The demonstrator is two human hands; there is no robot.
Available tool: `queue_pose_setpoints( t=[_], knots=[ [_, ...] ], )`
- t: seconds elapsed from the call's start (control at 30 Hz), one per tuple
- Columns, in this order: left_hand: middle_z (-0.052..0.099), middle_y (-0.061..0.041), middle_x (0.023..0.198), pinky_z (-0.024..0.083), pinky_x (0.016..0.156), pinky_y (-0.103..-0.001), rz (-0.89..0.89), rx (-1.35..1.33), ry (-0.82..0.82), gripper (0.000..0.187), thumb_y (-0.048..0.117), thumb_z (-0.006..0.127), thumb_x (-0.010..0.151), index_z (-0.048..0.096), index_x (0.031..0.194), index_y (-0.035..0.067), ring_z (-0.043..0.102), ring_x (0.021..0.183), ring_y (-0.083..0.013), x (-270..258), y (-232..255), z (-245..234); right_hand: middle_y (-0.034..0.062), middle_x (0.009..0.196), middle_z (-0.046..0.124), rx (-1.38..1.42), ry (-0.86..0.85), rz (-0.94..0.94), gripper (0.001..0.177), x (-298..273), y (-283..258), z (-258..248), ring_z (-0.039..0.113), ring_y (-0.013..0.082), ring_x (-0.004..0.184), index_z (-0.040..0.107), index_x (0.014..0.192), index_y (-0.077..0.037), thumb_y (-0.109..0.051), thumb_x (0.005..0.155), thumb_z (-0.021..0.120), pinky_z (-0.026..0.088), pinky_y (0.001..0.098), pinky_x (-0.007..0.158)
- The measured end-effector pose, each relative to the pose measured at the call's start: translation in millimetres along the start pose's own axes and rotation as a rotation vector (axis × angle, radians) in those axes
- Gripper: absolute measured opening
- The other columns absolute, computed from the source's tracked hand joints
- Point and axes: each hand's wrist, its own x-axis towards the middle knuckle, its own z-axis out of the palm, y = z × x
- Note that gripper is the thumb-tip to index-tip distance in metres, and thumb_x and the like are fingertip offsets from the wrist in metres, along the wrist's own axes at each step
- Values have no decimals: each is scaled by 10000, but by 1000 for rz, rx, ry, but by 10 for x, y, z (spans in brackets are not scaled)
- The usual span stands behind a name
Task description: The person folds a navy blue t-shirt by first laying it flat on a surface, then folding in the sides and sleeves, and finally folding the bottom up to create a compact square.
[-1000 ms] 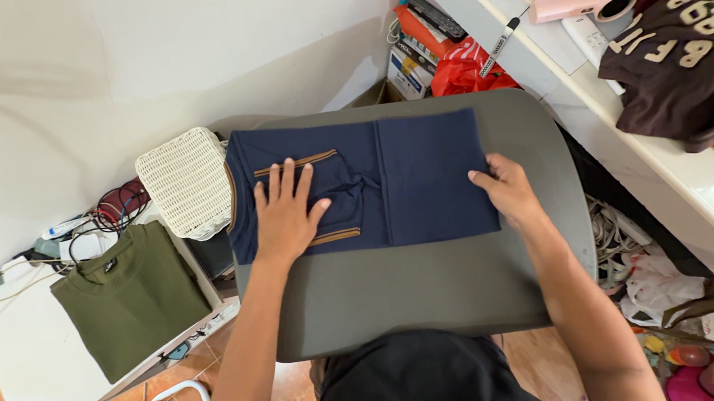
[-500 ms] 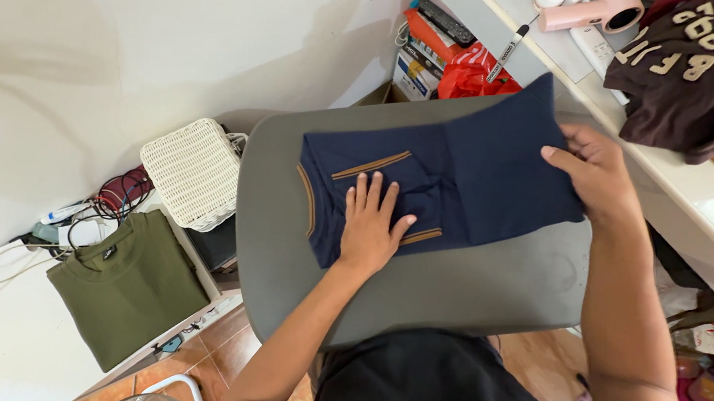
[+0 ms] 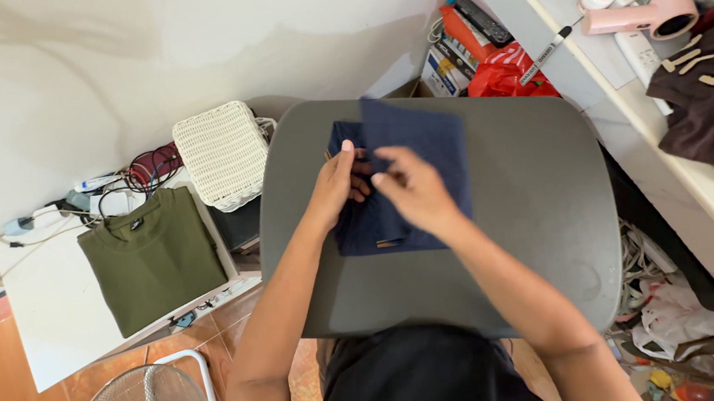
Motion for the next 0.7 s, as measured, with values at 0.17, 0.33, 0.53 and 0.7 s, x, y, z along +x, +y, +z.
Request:
queue_pose_setpoints(
  t=[0.17,0.33,0.53,0.7],
  knots=[
    [506,-19,725,394,572,-295,148,248,112,267,267,702,959,613,945,16,439,645,-88,37,-205,-68,18,866,643,188,-126,80,325,-179,106,168,640,74,704,617,1296,-27,-95,978,639,562,233,637],
    [617,-20,814,477,661,-277,273,251,239,245,99,707,927,613,1110,-34,547,710,-86,-58,-145,96,20,870,637,95,29,-35,301,-263,268,-164,597,70,713,649,1285,-25,-29,984,659,509,227,622],
    [746,-108,964,549,766,-305,327,448,369,282,115,677,956,664,1210,-8,707,809,-190,-255,-33,12,65,976,640,-216,194,-254,249,-383,346,-387,620,155,788,686,1228,-46,-15,981,693,530,287,676],
    [601,-188,1261,514,876,-459,449,1013,504,529,155,675,949,557,1442,6,623,1100,-368,-431,19,159,171,1350,593,-690,149,-513,430,-369,324,-388,542,395,1312,655,1284,-68,-208,889,752,458,517,1083]
  ],
)
